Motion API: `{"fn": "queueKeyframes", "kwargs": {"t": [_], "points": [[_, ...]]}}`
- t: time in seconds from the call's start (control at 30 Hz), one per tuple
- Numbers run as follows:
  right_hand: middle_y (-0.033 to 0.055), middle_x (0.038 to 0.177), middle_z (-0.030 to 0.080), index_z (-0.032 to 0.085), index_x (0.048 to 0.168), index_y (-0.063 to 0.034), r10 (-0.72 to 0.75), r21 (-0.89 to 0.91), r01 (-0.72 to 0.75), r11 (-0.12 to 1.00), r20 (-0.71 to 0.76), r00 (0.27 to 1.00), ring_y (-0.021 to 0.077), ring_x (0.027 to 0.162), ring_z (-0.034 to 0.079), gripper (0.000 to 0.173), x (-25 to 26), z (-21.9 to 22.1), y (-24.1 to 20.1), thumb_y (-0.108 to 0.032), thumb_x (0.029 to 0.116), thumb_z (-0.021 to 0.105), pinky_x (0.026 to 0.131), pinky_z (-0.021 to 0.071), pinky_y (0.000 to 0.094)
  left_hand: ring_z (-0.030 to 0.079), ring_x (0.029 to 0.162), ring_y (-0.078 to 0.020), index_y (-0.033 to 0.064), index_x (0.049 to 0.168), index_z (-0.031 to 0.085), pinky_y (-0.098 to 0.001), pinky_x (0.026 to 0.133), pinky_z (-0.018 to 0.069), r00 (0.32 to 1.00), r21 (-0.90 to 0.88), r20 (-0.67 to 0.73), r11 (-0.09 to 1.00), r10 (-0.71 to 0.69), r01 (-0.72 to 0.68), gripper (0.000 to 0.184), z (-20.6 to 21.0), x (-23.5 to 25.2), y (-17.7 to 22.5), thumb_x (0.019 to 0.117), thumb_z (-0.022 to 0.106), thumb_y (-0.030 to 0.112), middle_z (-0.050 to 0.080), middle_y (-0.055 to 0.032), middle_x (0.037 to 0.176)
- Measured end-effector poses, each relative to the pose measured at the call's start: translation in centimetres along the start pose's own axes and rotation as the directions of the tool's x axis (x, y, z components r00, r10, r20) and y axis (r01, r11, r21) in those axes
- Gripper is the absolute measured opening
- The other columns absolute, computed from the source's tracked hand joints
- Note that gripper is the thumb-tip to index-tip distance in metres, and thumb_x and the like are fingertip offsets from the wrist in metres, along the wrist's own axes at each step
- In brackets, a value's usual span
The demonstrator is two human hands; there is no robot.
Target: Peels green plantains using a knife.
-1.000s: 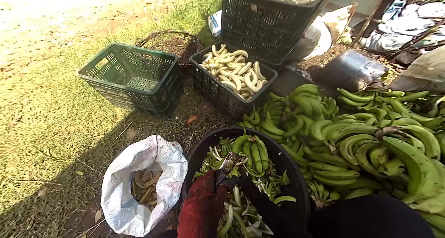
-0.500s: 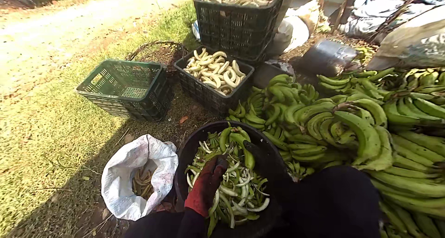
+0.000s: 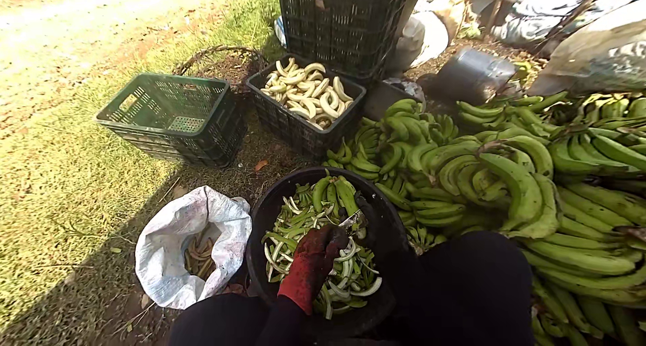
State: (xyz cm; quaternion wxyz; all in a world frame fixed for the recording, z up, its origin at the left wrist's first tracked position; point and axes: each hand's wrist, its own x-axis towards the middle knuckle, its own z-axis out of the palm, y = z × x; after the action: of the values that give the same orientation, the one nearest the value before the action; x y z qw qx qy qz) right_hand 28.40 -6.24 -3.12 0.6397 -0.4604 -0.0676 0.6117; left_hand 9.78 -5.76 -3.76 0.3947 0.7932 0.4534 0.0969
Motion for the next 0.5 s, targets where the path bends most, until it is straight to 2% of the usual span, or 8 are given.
{"fn": "queueKeyframes", "kwargs": {"t": [0.07,0.13,0.2,0.23,0.3,0.33,0.4,0.5], "points": [[0.0057,0.082,0.065,0.058,0.117,-0.0080,-0.054,-0.120,0.050,0.991,-0.024,0.998,0.0120,0.067,0.064,0.042,-0.4,0.0,1.3,-0.038,0.1123,0.029,0.057,0.0564,0.0284,0.064,0.117,-0.0258,0.0199,0.142,0.060,-0.0484,0.105,0.0501,0.999,0.027,-0.035,0.999,-0.030,0.031,0.045,0.0,0.6,-0.7,0.1029,0.054,0.040,0.068,-0.0110,0.123],[0.0050,0.093,0.064,0.056,0.130,-0.0094,-0.025,-0.263,0.025,0.964,0.003,1.000,0.0120,0.074,0.062,0.045,0.2,-1.2,3.6,-0.040,0.1117,0.029,0.063,0.0536,0.0304,0.066,0.114,-0.0318,0.0202,0.141,0.062,-0.0531,0.101,0.0518,0.987,0.132,-0.137,0.987,-0.078,0.096,0.047,-0.5,1.5,-1.0,0.0987,0.059,0.040,0.069,-0.0153,0.122],[0.0076,0.083,0.064,0.054,0.127,-0.0105,0.128,-0.240,-0.126,0.963,-0.005,0.992,0.0160,0.059,0.061,0.054,-0.2,-0.7,5.3,-0.050,0.1106,0.020,0.047,0.0504,0.0305,0.067,0.109,-0.0382,0.0228,0.138,0.064,-0.0577,0.093,0.0533,0.948,0.222,-0.285,0.952,-0.143,0.211,0.050,-1.5,2.3,-1.0,0.0932,0.065,0.045,0.067,-0.0201,0.122],[0.0091,0.081,0.065,0.054,0.124,-0.0099,0.206,-0.219,-0.204,0.954,-0.017,0.978,0.0178,0.054,0.060,0.058,-1.0,-0.5,5.8,-0.053,0.1098,0.017,0.043,0.0486,0.0311,0.067,0.108,-0.0396,0.0242,0.138,0.065,-0.0586,0.092,0.0535,0.920,0.231,-0.356,0.938,-0.167,0.260,0.052,-1.8,2.7,-1.3,0.0920,0.066,0.049,0.067,-0.0208,0.123],[0.0092,0.080,0.066,0.055,0.124,-0.0112,0.281,-0.242,-0.272,0.931,0.002,0.960,0.0188,0.054,0.061,0.061,-2.1,-1.1,6.7,-0.058,0.1083,0.019,0.044,0.0495,0.0320,0.067,0.109,-0.0386,0.0220,0.138,0.064,-0.0579,0.093,0.0537,0.864,0.168,-0.459,0.934,-0.208,0.314,0.052,-2.2,3.2,-1.8,0.0936,0.064,0.048,0.068,-0.0203,0.122],[0.0093,0.082,0.066,0.054,0.130,-0.0128,0.290,-0.267,-0.272,0.925,0.031,0.956,0.0196,0.057,0.063,0.060,-2.3,-1.7,7.1,-0.058,0.1081,0.023,0.046,0.0523,0.0325,0.066,0.112,-0.0377,0.0186,0.140,0.063,-0.0572,0.097,0.0524,0.846,0.095,-0.478,0.944,-0.234,0.315,0.051,-2.5,3.3,-2.2,0.0965,0.062,0.046,0.067,-0.0202,0.124],[0.0124,0.087,0.067,0.052,0.136,-0.0130,0.283,-0.248,-0.269,0.931,0.021,0.959,0.0227,0.061,0.066,0.056,-2.7,-1.8,7.1,-0.056,0.1080,0.031,0.047,0.0540,0.0348,0.064,0.118,-0.0338,0.0146,0.142,0.060,-0.0541,0.103,0.0501,0.858,0.002,-0.463,0.967,-0.224,0.253,0.050,-3.0,2.9,-2.7,0.1013,0.057,0.042,0.067,-0.0182,0.126],[0.0156,0.102,0.068,0.046,0.141,-0.0114,0.158,-0.145,-0.152,0.978,0.031,0.987,0.0290,0.076,0.070,0.047,0.2,-2.9,6.1,-0.045,0.1105,0.035,0.056,0.0594,0.0432,0.062,0.124,-0.0224,0.0181,0.140,0.062,-0.0473,0.108,0.0489,0.952,-0.112,-0.255,0.983,-0.168,0.144,0.047,-2.6,0.9,-1.7,0.1049,0.050,0.047,0.067,-0.0097,0.130]]}}
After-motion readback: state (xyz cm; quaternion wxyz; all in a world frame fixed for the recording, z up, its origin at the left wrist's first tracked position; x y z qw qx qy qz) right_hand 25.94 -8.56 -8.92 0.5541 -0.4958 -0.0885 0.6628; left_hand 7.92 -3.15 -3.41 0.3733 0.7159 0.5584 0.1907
